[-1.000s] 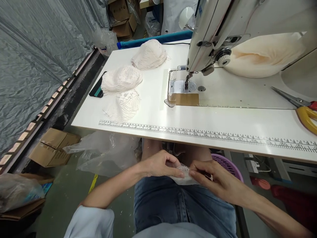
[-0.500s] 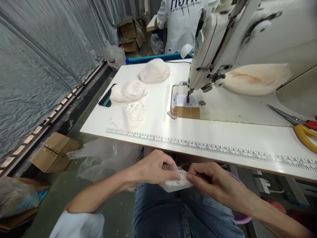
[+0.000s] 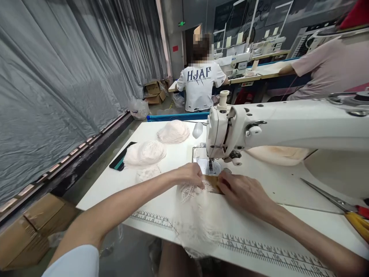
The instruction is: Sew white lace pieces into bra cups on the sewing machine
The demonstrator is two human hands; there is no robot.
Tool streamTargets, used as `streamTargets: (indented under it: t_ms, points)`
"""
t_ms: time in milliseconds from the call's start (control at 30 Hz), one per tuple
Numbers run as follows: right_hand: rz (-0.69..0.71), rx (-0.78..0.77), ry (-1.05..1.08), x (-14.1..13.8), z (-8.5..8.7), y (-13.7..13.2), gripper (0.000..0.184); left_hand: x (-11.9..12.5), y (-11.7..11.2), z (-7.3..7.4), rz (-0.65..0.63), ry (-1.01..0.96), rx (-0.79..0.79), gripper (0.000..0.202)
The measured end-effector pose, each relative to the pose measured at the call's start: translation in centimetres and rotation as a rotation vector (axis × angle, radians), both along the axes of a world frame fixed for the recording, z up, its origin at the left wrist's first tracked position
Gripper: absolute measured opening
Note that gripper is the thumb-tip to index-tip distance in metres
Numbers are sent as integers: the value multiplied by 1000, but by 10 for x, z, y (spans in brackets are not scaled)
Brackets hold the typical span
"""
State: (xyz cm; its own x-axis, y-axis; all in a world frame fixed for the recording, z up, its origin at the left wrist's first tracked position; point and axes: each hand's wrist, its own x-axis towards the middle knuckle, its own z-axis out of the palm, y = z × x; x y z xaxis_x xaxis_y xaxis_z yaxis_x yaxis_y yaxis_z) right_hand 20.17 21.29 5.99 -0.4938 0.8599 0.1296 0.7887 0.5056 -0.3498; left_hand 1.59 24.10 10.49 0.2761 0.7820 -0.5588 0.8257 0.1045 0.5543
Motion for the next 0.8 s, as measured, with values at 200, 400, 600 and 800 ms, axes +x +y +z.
streamTargets:
  t_ms: [200, 400, 600, 800]
  points:
    - [285, 302, 114, 25, -10, 6, 23, 8, 14, 1, -54, -7, -68, 30]
    - [440, 435, 98, 22, -13, 3, 30, 12, 20, 3, -107, 16, -78, 24]
    - [463, 446, 63, 21, -16, 1, 31, 12, 21, 2, -127, 25, -84, 22]
    - [533, 532, 25, 21, -16, -1, 31, 18, 26, 12, -140, 81, -130, 22]
